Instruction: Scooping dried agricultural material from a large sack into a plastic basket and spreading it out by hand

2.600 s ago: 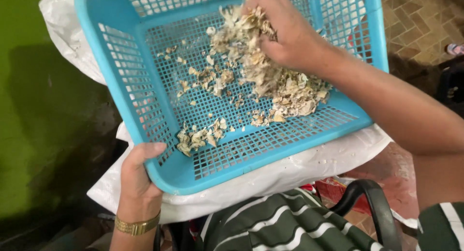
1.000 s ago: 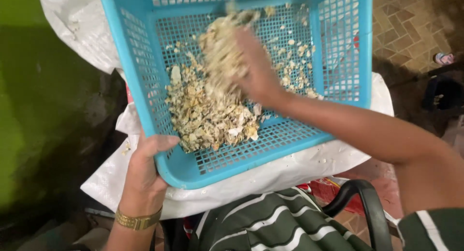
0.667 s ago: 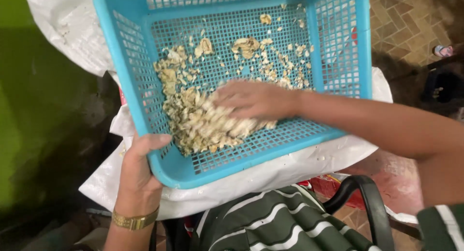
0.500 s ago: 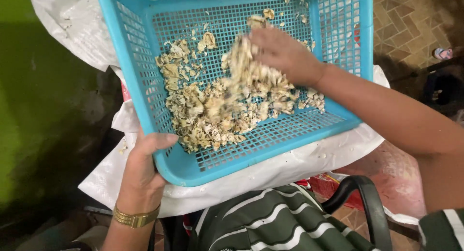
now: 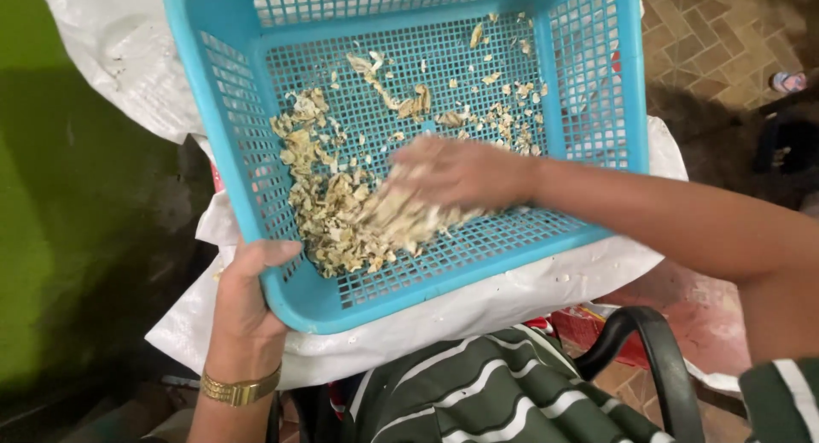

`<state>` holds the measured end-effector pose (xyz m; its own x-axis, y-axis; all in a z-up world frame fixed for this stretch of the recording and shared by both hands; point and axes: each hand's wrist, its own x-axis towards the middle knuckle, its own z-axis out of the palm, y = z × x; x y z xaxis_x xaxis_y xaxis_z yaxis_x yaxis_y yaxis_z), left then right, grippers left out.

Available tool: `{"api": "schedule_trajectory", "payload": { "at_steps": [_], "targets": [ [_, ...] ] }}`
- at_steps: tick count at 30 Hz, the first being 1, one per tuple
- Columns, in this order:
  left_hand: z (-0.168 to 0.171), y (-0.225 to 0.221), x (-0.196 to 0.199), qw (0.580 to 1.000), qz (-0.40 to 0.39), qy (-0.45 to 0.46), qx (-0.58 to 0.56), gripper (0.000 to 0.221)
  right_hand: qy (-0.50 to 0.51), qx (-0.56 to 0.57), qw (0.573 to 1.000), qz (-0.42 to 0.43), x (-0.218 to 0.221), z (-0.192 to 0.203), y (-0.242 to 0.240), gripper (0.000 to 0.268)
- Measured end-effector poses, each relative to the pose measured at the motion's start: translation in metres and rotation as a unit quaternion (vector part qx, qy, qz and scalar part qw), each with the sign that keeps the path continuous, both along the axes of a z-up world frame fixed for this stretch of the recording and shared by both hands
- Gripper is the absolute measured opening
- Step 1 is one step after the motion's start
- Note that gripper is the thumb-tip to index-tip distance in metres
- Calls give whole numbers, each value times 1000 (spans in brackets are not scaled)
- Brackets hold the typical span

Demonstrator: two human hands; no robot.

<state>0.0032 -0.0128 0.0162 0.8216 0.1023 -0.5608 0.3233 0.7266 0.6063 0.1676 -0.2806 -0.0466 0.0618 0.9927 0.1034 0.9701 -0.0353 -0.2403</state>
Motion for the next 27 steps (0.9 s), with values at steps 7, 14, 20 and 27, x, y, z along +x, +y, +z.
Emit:
{"api": "schedule_trajectory", "payload": {
  "at_steps": [7, 14, 20, 27],
  "targets": [
    [-3, -6, -13, 998, -24, -61, 13, 88, -94, 114, 956, -254, 50, 2, -30, 13],
    [0, -13, -9, 999, 33, 1, 29, 76, 75, 121, 939, -312, -9, 31, 56, 60],
    [12, -16, 3, 998, 28, 34, 33, 70, -148, 75, 985, 41, -22, -21, 65, 52],
    [5, -12, -7, 999, 16, 18, 47, 87, -119, 95, 982, -114, 49, -13, 10, 35]
  ]
}}
